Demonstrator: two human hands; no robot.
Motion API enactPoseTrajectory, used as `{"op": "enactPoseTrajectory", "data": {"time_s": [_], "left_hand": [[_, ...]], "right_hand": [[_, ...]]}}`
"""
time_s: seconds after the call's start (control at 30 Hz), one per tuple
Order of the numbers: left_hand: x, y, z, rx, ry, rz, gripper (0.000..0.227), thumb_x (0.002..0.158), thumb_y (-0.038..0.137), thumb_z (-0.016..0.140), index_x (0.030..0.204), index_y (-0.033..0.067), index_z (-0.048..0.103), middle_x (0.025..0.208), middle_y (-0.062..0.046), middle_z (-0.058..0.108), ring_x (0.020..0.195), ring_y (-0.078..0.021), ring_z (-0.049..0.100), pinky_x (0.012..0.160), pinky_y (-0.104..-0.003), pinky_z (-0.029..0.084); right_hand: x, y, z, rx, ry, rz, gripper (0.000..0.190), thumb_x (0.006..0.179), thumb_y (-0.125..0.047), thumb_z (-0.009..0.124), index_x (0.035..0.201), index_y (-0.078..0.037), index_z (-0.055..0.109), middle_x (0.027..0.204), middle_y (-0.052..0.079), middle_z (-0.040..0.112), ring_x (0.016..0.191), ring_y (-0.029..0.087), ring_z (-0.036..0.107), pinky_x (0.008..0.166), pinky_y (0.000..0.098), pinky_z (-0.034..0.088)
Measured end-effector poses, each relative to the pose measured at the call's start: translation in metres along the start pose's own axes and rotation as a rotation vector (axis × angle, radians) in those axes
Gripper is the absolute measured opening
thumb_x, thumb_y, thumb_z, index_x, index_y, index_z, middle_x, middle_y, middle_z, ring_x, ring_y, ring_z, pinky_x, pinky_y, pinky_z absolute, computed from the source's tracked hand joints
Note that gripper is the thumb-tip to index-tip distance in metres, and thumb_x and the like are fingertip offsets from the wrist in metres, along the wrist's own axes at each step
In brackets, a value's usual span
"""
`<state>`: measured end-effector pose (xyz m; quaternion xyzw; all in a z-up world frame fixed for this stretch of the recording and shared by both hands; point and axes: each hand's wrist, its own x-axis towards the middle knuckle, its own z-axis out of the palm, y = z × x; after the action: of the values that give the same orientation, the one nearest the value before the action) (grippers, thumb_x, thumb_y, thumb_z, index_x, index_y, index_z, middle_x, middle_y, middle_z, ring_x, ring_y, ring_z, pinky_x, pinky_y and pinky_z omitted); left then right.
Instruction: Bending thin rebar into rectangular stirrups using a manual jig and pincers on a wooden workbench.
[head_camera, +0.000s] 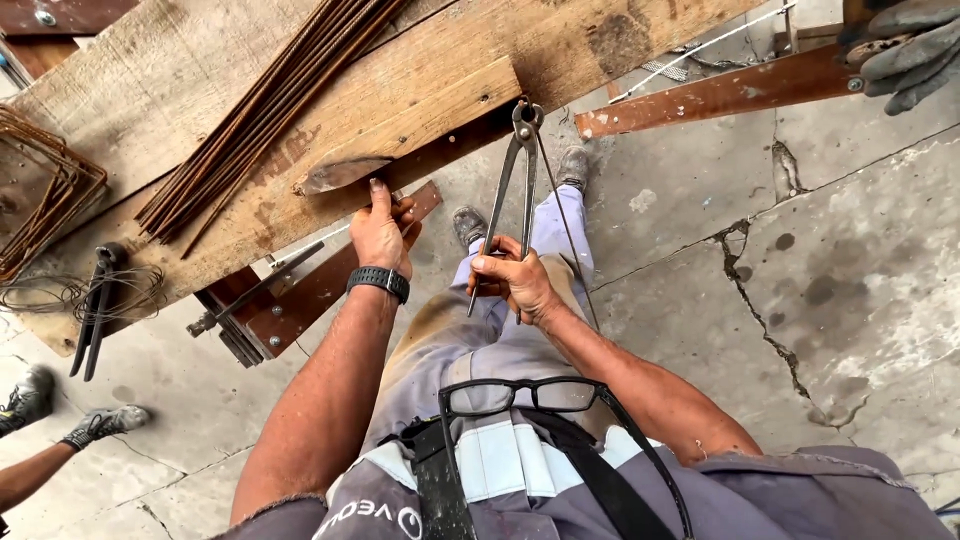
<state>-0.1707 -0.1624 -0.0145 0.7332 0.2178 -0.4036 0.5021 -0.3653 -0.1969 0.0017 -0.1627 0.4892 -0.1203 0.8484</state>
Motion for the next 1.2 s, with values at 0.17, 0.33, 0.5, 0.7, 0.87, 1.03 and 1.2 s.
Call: {"op": "enactPoseTrajectory", "data": {"time_s": [0.17,0.33,0.5,0.7,0.87,1.03,1.2], "left_hand": [[0.003,-0.001,-0.003,-0.021,-0.003,-0.002,0.046,0.092,0.056,0.065,0.103,0.0125,0.05,0.082,-0.004,0.074,0.057,-0.0076,0.063,0.063,-0.027,0.06],[0.007,-0.003,-0.002,-0.039,-0.004,-0.003,0.045,0.092,0.054,0.065,0.102,0.013,0.049,0.081,-0.004,0.073,0.055,-0.0077,0.063,0.059,-0.024,0.06],[0.006,-0.004,-0.002,-0.04,0.013,-0.009,0.045,0.092,0.054,0.065,0.101,0.0133,0.048,0.08,-0.005,0.073,0.055,-0.0079,0.064,0.058,-0.023,0.059],[0.0,0.001,-0.002,-0.007,0.02,0.013,0.044,0.092,0.056,0.063,0.1,0.0138,0.052,0.08,-0.004,0.074,0.055,-0.0079,0.065,0.055,-0.023,0.059],[0.004,-0.002,-0.002,-0.008,0.004,0.009,0.044,0.093,0.056,0.063,0.101,0.0138,0.051,0.081,-0.004,0.075,0.056,-0.0081,0.065,0.054,-0.023,0.06],[0.004,-0.003,-0.003,0.015,0.011,0.015,0.046,0.092,0.058,0.063,0.1,0.0144,0.051,0.082,-0.004,0.075,0.056,-0.0073,0.065,0.054,-0.021,0.058],[0.003,-0.002,-0.006,0.03,-0.004,0.019,0.046,0.09,0.058,0.067,0.099,0.0159,0.051,0.082,-0.003,0.076,0.056,-0.0061,0.065,0.055,-0.019,0.056]], "right_hand": [[0.0,-0.002,-0.016,-0.002,-0.054,-0.003,0.025,0.083,-0.009,0.078,0.103,-0.007,0.063,0.08,0.016,0.073,0.073,0.028,0.076,0.067,0.0405,0.064],[-0.004,-0.009,-0.024,0.048,-0.15,0.036,0.017,0.093,-0.019,0.068,0.108,-0.011,0.065,0.087,0.012,0.076,0.083,0.024,0.076,0.075,0.0383,0.063],[-0.004,-0.007,-0.021,0.128,-0.234,0.103,0.018,0.098,-0.025,0.062,0.104,-0.008,0.067,0.09,0.013,0.077,0.088,0.024,0.076,0.081,0.0396,0.061],[0.009,0.011,-0.008,0.116,-0.145,0.048,0.02,0.098,-0.027,0.065,0.097,-0.007,0.064,0.073,0.011,0.066,0.072,0.024,0.073,0.071,0.0395,0.063],[0.019,0.025,-0.006,0.138,-0.125,0.018,0.021,0.098,-0.029,0.065,0.096,-0.008,0.064,0.073,0.011,0.065,0.071,0.024,0.074,0.07,0.0383,0.063],[0.017,0.023,0.007,0.194,-0.103,0.016,0.023,0.096,-0.029,0.068,0.095,-0.007,0.065,0.075,0.015,0.069,0.072,0.026,0.074,0.072,0.0415,0.063],[-0.008,-0.005,-0.002,0.14,-0.148,0.014,0.025,0.099,-0.031,0.063,0.101,-0.007,0.066,0.079,0.015,0.074,0.077,0.026,0.076,0.073,0.0402,0.063]]}}
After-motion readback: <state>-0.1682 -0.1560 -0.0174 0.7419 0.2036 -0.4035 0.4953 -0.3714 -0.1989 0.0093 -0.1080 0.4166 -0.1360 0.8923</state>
